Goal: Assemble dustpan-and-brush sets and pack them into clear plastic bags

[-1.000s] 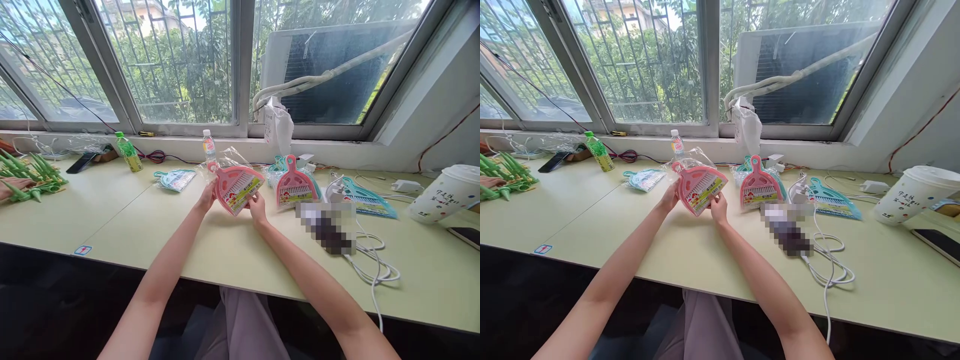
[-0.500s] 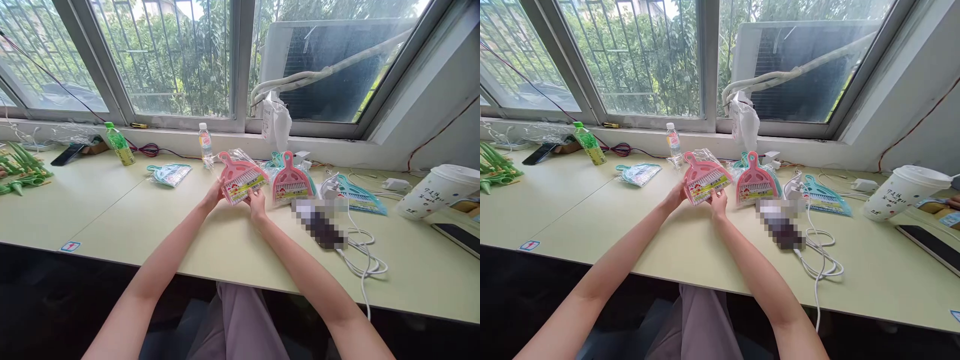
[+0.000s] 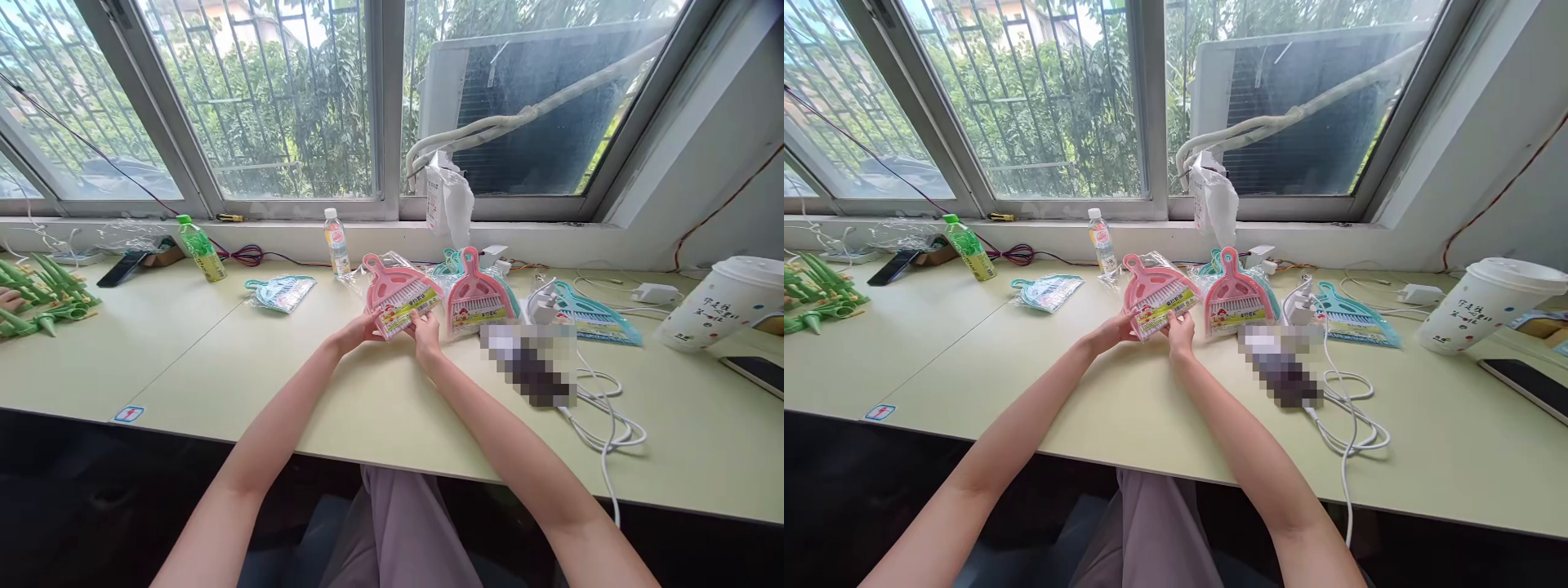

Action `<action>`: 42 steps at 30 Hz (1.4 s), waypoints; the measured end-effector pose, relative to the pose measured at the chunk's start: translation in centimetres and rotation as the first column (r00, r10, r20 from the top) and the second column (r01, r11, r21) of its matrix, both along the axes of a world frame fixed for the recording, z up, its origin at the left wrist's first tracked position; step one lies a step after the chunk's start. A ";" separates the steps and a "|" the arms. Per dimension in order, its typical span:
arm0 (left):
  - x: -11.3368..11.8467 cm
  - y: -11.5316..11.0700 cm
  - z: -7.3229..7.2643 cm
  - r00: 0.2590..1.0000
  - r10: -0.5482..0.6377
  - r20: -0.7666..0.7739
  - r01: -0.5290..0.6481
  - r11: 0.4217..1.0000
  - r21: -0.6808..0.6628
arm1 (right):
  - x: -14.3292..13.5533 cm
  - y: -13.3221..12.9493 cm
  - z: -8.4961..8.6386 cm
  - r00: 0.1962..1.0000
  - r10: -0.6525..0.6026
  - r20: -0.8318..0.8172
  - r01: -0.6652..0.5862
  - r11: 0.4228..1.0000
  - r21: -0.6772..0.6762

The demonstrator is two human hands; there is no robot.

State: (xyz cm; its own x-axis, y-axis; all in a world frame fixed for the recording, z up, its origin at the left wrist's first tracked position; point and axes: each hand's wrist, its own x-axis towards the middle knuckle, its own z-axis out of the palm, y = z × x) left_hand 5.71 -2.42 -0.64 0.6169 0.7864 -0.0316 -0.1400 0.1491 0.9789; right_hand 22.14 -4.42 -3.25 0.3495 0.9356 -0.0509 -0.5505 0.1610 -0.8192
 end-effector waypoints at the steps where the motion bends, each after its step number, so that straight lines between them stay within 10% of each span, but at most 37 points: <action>1: -0.1 0.0 0.1 1.000 -0.025 0.001 0.025 1.000 -0.001 | 0.0 0.0 0.1 1.000 0.007 -0.005 -0.007 1.000 0.011; 13: 0.2 0.8 0.4 0.926 0.318 0.203 -0.331 0.943 0.034 | -0.8 -0.5 0.3 0.996 0.085 0.035 -0.086 0.995 0.041; 26: 0.7 -0.7 1.0 0.980 0.112 0.166 -0.115 0.993 0.006 | 1.0 0.1 1.7 0.978 0.142 0.152 -0.163 0.977 0.139; 32: 0.8 -0.8 1.3 0.940 0.221 0.258 -0.219 0.975 -0.037 | 0.5 -0.6 2.9 0.956 0.261 0.133 -0.282 0.943 0.178; 42: 2.5 -2.2 0.6 0.980 0.050 0.192 -0.028 0.993 -0.113 | 0.4 -0.5 2.3 0.990 0.122 0.067 -0.129 0.985 0.112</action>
State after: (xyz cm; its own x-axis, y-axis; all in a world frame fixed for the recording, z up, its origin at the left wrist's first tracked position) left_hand 8.26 -4.57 -0.05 0.5886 0.8084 -0.0011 -0.3335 0.2440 0.9107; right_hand 22.57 -4.91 -0.90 0.2282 0.9705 0.0781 -0.5232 0.1899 -0.8308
